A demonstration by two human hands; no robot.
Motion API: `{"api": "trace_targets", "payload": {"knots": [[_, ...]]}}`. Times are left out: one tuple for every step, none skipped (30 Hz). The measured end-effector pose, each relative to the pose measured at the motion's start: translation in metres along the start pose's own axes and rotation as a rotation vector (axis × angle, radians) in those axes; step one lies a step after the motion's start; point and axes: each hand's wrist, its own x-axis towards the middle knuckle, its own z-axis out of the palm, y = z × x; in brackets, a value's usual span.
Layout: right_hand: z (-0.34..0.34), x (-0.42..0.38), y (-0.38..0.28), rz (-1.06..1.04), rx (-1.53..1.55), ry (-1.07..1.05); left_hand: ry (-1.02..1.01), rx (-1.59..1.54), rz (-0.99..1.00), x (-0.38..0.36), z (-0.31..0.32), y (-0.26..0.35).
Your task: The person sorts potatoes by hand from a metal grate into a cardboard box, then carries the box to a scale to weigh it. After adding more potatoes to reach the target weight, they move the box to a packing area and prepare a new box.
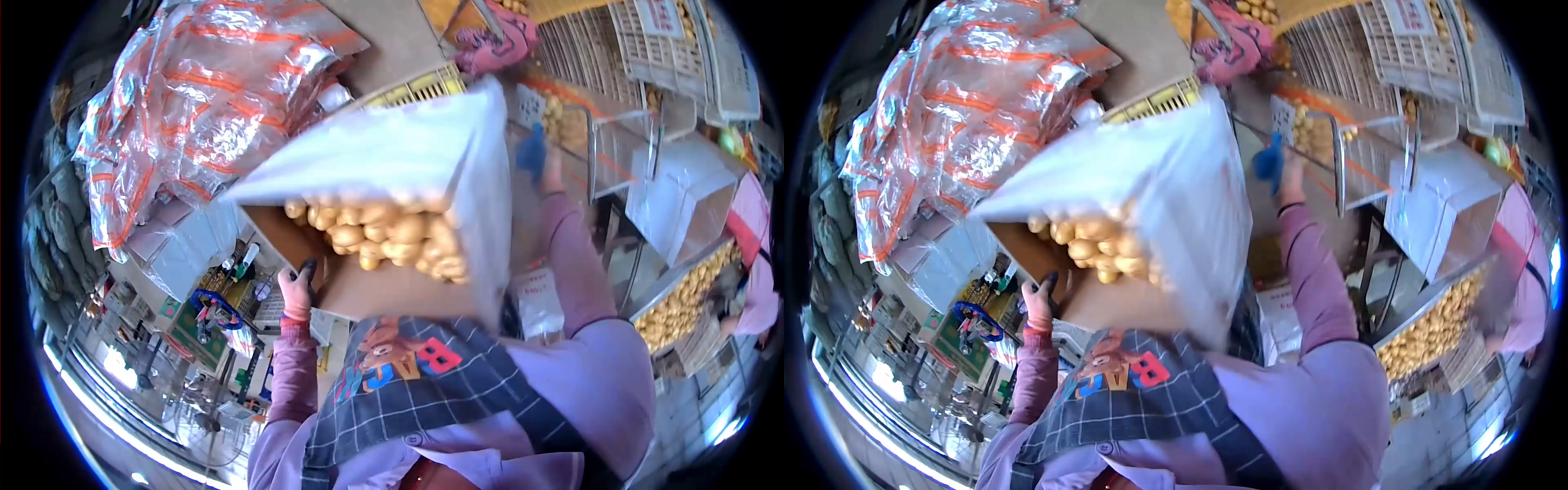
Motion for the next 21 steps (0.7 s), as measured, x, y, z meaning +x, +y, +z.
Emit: {"api": "trace_targets", "payload": {"knots": [[-0.024, 0.009, 0.001, -0.051, -0.223, 0.207, -0.067, 0.009, -0.005, -0.009, 0.003, 0.023], [-0.081, 0.036, 0.003, 0.252, 0.071, -0.233, -0.082, 0.007, -0.005, -0.011, 0.0, 0.021], [-0.11, 0.041, -0.001, 0.333, 0.092, -0.241, -0.078, 0.06, -0.006, -0.014, -0.005, 0.017], [-0.095, 0.016, -0.022, 0.199, -0.136, 0.049, -0.072, 0.116, -0.012, -0.019, -0.013, 0.011], [-0.035, -0.047, -0.07, 0.103, -0.304, 0.232, 0.01, 0.059, -0.003, -0.018, -0.019, -0.014], [-0.03, -0.069, -0.084, 0.059, -0.258, 0.148, 0.063, -0.039, 0.059, -0.021, -0.019, -0.026], [-0.018, -0.098, -0.096, -0.049, -0.261, 0.178, 0.04, -0.06, 0.058, -0.019, -0.024, -0.032], [0.004, -0.13, -0.108, -0.164, -0.267, 0.202, 0.02, -0.089, 0.06, -0.016, -0.026, -0.038], [0.033, -0.159, -0.116, -0.39, -0.308, 0.175, 0.022, -0.113, 0.063, -0.012, -0.023, -0.043], [0.07, -0.194, -0.123, -0.613, -0.347, 0.134, 0.041, -0.09, 0.109, -0.012, -0.021, -0.049], [0.117, -0.25, -0.143, -0.568, -0.377, -0.081, 0.06, -0.056, 0.15, -0.013, -0.021, -0.053], [0.154, -0.295, -0.157, -0.642, -0.489, -0.427, 0.067, -0.062, 0.147, -0.014, -0.024, -0.057], [0.178, -0.304, -0.134, -0.491, -0.243, -0.89, 0.06, -0.007, 0.177, -0.013, -0.025, -0.058], [0.215, -0.329, -0.121, -0.704, -0.172, -1.262, 0.055, 0.048, 0.209, -0.013, -0.024, -0.058], [0.258, -0.362, -0.122, -0.917, -0.088, -1.633, 0.058, -0.089, 0.101, -0.013, -0.021, -0.054], [0.306, -0.397, -0.144, -0.813, -0.467, -2.239, 0.067, -0.094, 0.107, -0.012, -0.021, -0.056], [0.319, -0.429, -0.129, -0.966, -0.327, -2.169, 0.028, -0.007, 0.221, -0.011, -0.023, -0.058], [0.324, -0.446, -0.115, -1.045, -0.322, -2.088, -0.018, 0.083, 0.332, -0.011, -0.025, -0.062], [0.329, -0.461, -0.107, -1.093, -0.312, -2.032, -0.017, 0.111, 0.331, -0.017, -0.031, -0.064], [0.331, -0.469, -0.101, -1.13, -0.312, -2.018, 0.057, 0.131, 0.355, -0.023, -0.031, -0.064], [0.332, -0.473, -0.098, -1.163, -0.338, -2.015, 0.119, 0.122, 0.394, -0.017, -0.023, -0.063]]}}
